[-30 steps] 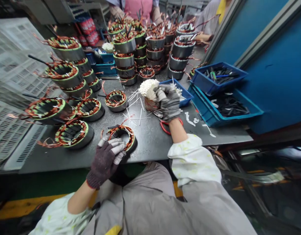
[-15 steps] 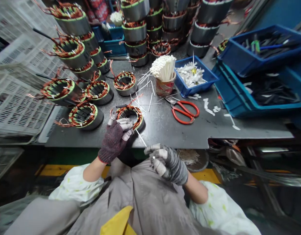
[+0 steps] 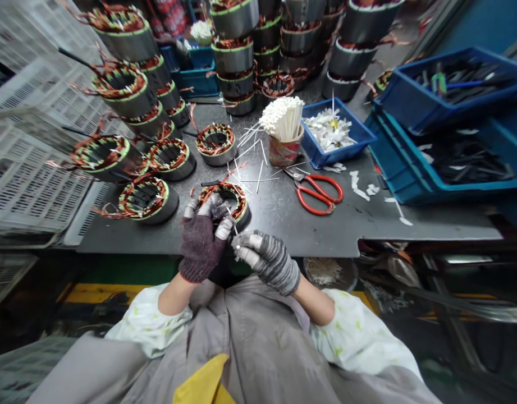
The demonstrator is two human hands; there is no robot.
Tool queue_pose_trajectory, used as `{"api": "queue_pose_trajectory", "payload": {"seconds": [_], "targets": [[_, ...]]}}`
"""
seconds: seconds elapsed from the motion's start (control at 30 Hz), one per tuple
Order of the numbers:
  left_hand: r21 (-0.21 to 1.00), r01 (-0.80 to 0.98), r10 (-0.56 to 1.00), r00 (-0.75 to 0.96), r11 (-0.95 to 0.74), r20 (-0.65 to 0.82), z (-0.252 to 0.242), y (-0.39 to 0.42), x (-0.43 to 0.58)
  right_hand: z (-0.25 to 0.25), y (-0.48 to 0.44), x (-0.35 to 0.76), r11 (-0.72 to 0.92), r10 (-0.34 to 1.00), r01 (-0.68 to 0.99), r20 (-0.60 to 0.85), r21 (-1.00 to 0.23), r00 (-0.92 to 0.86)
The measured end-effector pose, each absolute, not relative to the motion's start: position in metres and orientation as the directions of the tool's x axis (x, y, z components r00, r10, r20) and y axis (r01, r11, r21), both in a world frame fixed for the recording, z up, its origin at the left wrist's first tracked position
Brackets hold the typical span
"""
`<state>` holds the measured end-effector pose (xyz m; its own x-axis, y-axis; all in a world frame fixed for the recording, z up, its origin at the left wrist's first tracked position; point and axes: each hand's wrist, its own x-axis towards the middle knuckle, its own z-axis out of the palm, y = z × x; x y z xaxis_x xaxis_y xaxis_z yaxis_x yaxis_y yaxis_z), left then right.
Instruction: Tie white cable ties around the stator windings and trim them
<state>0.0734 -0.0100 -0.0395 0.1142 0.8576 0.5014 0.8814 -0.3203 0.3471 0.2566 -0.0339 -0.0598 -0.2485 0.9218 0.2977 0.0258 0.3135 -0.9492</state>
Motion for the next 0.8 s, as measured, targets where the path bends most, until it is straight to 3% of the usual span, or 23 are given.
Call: {"api": "queue_pose_trajectory", "payload": {"seconds": [0.2, 0.4, 0.47, 0.57, 0.67, 0.8], "targets": [[0.43, 0.853, 0.864, 0.047, -0.296, 0.502, -0.039, -0.009, 0.076, -0.067, -0.032, 0.251, 0.303, 0.928, 0.017, 0.291, -0.953, -0.232], [0.345, 0.871, 0.831, 0.119, -0.35, 0.543, -0.037, -0.008, 0.074, -0.066, -0.037, 0.256, 0.415, 0.866, -0.003, 0.396, -0.91, -0.305], [0.364, 0.852, 0.831, 0.137, -0.377, 0.54, -0.033, -0.008, 0.074, -0.066, -0.037, 0.254, 0.4, 0.888, -0.019, 0.392, -0.916, -0.24], [0.406, 0.821, 0.822, 0.127, -0.401, 0.555, -0.028, -0.007, 0.075, -0.061, -0.028, 0.249, 0.205, 0.975, -0.052, 0.209, -0.977, -0.077], [0.393, 0.807, 0.81, 0.168, -0.441, 0.562, -0.025, -0.006, 0.075, -0.051, -0.015, 0.246, -0.025, 0.999, -0.138, -0.022, -0.99, -0.03], [0.363, 0.795, 0.792, 0.226, -0.486, 0.567, -0.025, -0.006, 0.074, -0.042, -0.003, 0.247, -0.012, 0.999, -0.027, -0.011, -1.0, -0.037]]}}
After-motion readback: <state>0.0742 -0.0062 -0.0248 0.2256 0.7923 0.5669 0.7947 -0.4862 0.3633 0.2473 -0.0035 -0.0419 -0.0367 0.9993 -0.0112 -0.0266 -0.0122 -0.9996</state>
